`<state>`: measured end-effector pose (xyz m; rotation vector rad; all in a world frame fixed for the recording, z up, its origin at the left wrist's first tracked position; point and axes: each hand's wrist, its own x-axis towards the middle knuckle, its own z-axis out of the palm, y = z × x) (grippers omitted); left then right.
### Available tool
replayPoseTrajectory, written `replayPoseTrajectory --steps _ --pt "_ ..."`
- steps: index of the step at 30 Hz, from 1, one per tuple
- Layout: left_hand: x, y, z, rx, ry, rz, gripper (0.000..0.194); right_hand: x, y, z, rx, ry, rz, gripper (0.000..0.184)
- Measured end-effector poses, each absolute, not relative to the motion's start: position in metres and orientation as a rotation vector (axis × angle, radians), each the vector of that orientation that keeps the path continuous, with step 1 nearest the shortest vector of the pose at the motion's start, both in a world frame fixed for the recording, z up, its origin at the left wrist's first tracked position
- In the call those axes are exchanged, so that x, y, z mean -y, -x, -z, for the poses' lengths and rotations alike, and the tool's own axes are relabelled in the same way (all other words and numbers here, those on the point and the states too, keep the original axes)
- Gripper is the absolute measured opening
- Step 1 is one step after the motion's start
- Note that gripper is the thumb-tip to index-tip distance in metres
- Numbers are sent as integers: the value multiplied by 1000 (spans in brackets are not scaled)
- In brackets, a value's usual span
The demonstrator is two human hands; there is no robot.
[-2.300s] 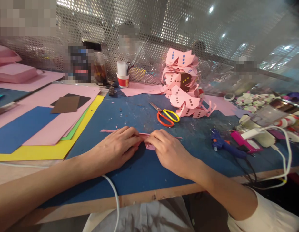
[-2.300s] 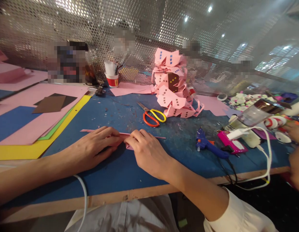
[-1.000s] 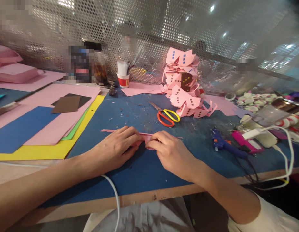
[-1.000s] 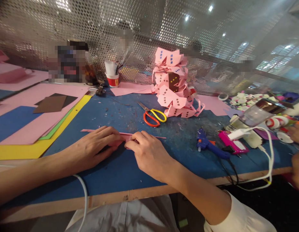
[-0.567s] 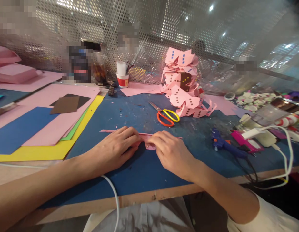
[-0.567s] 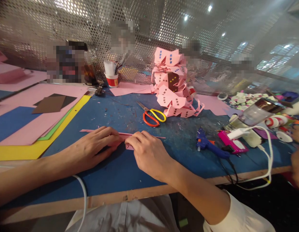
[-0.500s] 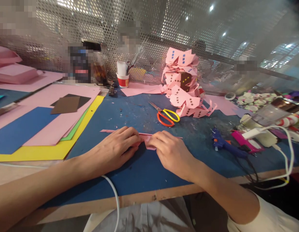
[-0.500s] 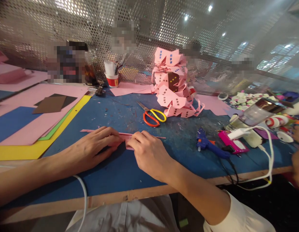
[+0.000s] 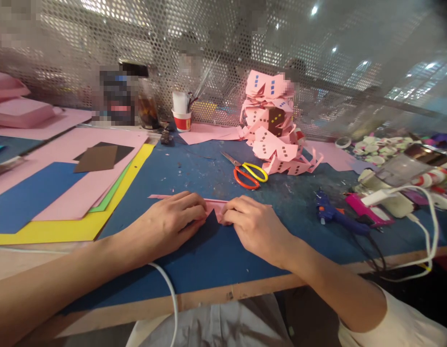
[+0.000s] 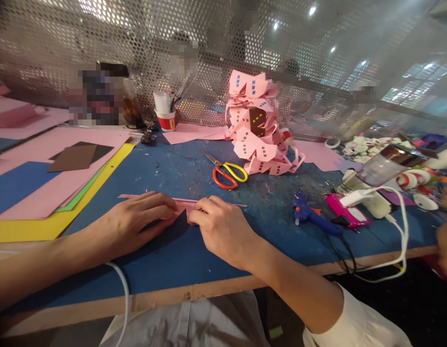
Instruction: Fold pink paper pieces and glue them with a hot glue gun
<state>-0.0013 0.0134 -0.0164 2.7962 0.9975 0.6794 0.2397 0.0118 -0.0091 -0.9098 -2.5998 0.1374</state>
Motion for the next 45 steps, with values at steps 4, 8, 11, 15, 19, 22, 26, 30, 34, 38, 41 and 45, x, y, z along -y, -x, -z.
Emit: replayPoseTrajectory --steps 4,8,11,15,19,22,26,30,34,38,41,45 --pt "-12 2 17 -1005 -2818 -685 18 -11 -239 9 2572 951 -153 24" --pt "-12 2 17 -1019 -2804 -691 16 -12 -238 11 2579 953 -140 30" --pt "-11 2 16 -1024 -2799 -680 16 -14 -238 12 2612 922 -124 28" --pt "-11 2 16 -1019 -2796 -698 14 -15 -239 11 2607 887 -159 26" --pt "-11 2 16 -1031 -2765 -714 12 -16 -240 11 2553 897 -214 25" --pt "-11 2 17 -1026 -2755 -719 10 -16 -239 12 2557 924 -202 31" --pt "-11 2 18 -1006 -2762 -707 10 -17 -234 14 2602 956 -158 35" --pt "-12 2 18 -989 -2768 -734 11 -18 -232 15 2601 973 -169 33" --pt "-13 3 18 -992 -2758 -727 12 -19 -231 14 2604 972 -176 32" --pt "-13 3 18 -998 -2729 -730 13 -20 -232 13 2624 976 -186 29" --pt "-14 2 18 -1006 -2687 -744 13 -21 -233 14 2609 957 -197 33" --pt "-14 2 17 -1017 -2637 -780 14 -21 -236 16 2591 920 -193 30"
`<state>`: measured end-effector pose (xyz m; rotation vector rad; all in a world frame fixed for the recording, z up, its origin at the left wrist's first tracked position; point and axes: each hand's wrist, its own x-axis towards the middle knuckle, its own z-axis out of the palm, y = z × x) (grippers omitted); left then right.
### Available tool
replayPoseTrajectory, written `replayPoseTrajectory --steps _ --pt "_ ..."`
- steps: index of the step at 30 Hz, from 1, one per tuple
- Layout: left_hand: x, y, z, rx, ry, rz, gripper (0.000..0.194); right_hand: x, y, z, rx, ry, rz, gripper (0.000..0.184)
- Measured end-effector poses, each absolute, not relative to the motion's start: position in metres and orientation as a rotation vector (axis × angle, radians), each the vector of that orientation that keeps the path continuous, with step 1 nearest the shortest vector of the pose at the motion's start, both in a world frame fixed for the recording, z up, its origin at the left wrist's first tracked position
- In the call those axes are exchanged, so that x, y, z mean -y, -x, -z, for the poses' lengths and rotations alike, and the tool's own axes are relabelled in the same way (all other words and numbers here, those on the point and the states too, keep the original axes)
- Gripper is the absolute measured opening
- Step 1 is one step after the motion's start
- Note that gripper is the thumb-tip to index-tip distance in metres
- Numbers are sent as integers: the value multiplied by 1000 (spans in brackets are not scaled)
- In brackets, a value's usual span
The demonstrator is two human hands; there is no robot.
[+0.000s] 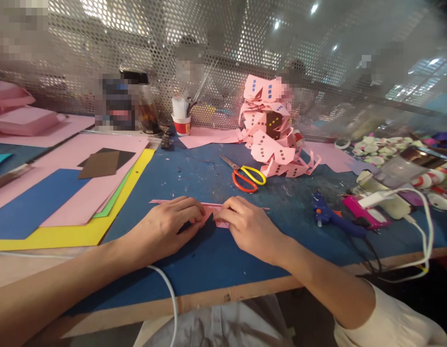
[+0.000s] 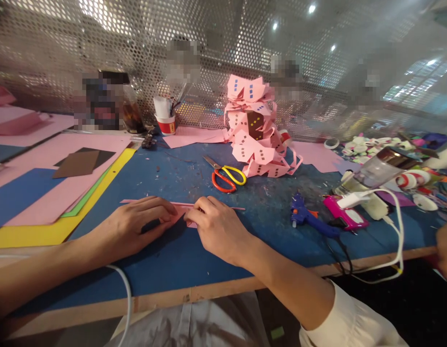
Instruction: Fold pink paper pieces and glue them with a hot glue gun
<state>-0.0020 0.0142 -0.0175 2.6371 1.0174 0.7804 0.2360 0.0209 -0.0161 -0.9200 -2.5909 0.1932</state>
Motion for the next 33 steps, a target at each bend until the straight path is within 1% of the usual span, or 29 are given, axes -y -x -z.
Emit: replayPoseTrajectory --steps 7,12,16,20,24,29,33 --pt "-17 3 17 -1020 -2582 -822 12 -21 -240 12 2510 876 -217 23" --pt "-15 3 12 -1088 -2492 -837 13 -27 -243 13 2410 1083 -1 18" --pt "-15 4 8 -1141 -2448 -927 13 -32 -245 19 2457 1157 69 11" --pt "-20 6 8 -1258 -2455 -995 13 -34 -246 21 2445 1164 52 7" --pt "-28 8 11 -1355 -2436 -961 18 -34 -245 20 2412 1138 5 3" --pt "-33 10 14 -1361 -2494 -874 20 -35 -244 20 2363 1114 -28 6" --pt "-35 11 18 -1240 -2586 -786 19 -36 -245 22 2397 1089 21 15"
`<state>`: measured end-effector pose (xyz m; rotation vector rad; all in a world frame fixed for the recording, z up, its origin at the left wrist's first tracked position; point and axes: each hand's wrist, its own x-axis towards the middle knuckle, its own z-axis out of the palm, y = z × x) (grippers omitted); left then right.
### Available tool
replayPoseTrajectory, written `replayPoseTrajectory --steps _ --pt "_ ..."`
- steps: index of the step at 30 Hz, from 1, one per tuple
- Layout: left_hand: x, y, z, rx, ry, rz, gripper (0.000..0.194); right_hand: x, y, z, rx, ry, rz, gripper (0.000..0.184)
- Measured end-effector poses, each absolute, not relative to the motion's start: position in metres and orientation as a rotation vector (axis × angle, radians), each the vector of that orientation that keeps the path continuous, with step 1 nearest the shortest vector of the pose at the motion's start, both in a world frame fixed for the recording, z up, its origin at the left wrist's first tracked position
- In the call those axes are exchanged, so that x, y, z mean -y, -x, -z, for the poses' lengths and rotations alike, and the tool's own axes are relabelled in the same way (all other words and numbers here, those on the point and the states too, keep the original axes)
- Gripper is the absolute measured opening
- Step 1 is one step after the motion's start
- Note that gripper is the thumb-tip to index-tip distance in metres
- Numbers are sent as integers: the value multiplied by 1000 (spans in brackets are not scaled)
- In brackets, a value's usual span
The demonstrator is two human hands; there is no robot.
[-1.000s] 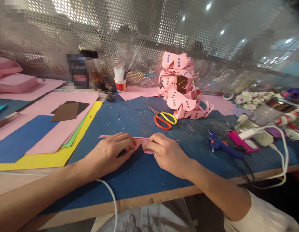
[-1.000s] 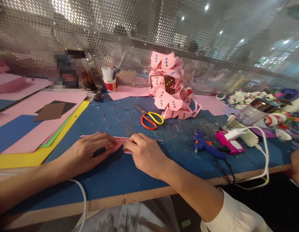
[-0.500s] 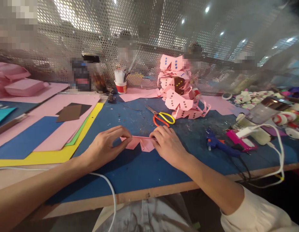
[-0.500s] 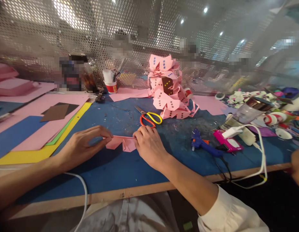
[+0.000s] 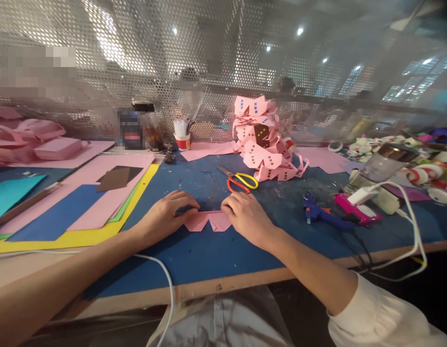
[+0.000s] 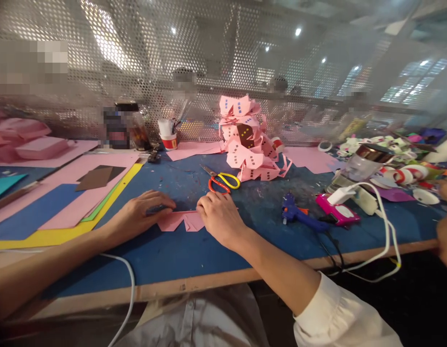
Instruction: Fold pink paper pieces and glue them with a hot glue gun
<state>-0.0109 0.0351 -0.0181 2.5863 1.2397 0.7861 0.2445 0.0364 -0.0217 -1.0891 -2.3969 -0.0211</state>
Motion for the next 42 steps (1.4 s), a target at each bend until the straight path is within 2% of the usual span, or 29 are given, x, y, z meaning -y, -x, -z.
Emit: replayPoseTrajectory --steps 12,21,31,38,42 --pt "-35 10 20 -1128 -2630 -767 17 -37 -244 23 2418 1102 25 12" --pt "-31 6 18 -1176 -2622 -741 17 -38 -242 24 2394 1111 -127 3" --pt "-31 2 16 -1194 -2482 -787 11 -44 -242 24 2359 1122 -279 6" --pt "-36 -3 14 -1301 -2527 -839 19 -40 -239 13 2364 1011 -177 9" --pt "-39 -3 -4 -1343 -2637 -947 18 -31 -243 -9 2195 1010 82 8"
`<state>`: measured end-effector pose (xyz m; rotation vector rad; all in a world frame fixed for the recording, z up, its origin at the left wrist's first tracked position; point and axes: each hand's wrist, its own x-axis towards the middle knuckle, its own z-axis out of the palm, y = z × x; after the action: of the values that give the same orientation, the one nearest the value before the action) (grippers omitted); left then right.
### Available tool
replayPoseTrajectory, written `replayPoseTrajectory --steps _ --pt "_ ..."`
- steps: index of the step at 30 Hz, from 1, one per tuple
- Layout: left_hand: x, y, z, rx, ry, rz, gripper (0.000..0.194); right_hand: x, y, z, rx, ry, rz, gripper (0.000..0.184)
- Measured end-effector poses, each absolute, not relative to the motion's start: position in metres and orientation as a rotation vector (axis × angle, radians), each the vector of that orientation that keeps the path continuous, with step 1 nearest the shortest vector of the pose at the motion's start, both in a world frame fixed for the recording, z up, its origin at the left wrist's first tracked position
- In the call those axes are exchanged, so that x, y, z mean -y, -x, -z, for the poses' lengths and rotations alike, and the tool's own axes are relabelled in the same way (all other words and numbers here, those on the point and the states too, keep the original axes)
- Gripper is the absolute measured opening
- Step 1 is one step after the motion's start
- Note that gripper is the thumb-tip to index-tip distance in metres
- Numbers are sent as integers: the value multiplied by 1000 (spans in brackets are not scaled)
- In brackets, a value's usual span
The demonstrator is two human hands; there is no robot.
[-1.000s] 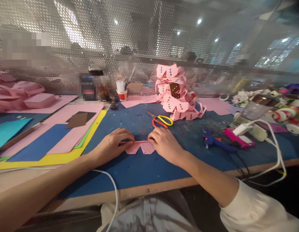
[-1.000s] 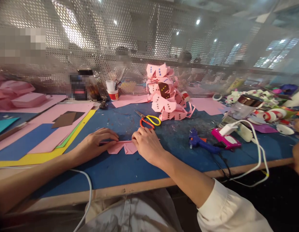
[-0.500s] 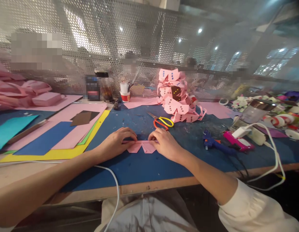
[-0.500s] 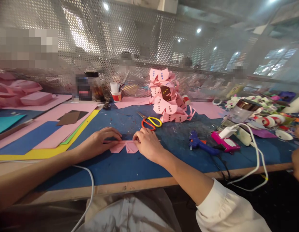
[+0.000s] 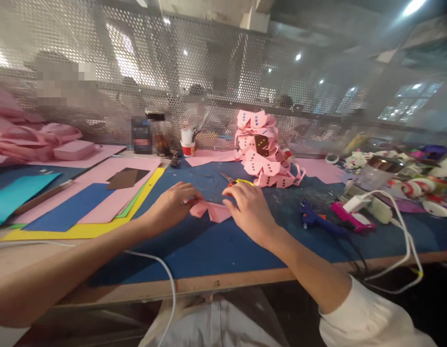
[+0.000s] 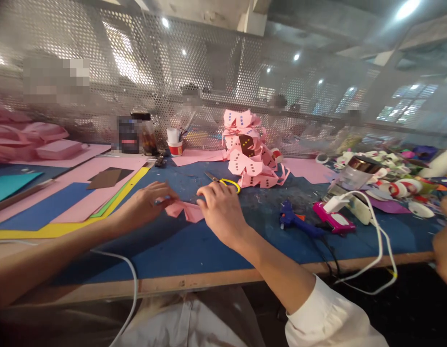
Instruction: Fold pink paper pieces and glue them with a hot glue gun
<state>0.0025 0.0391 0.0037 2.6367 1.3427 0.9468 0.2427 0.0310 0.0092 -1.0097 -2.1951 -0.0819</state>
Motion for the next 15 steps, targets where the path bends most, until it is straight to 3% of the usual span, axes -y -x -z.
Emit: replayPoseTrajectory --steps 4,8,15 --pt "-40 7 -34 -1361 -2624 -1115 21 -21 -258 -46 1824 911 140 16" --pt "-43 18 -51 -1145 -2404 -1381 16 -23 -267 -67 1651 826 -167 19" --pt "-42 15 -38 -818 -2067 -1144 28 -57 -238 -23 1746 891 -691 25"
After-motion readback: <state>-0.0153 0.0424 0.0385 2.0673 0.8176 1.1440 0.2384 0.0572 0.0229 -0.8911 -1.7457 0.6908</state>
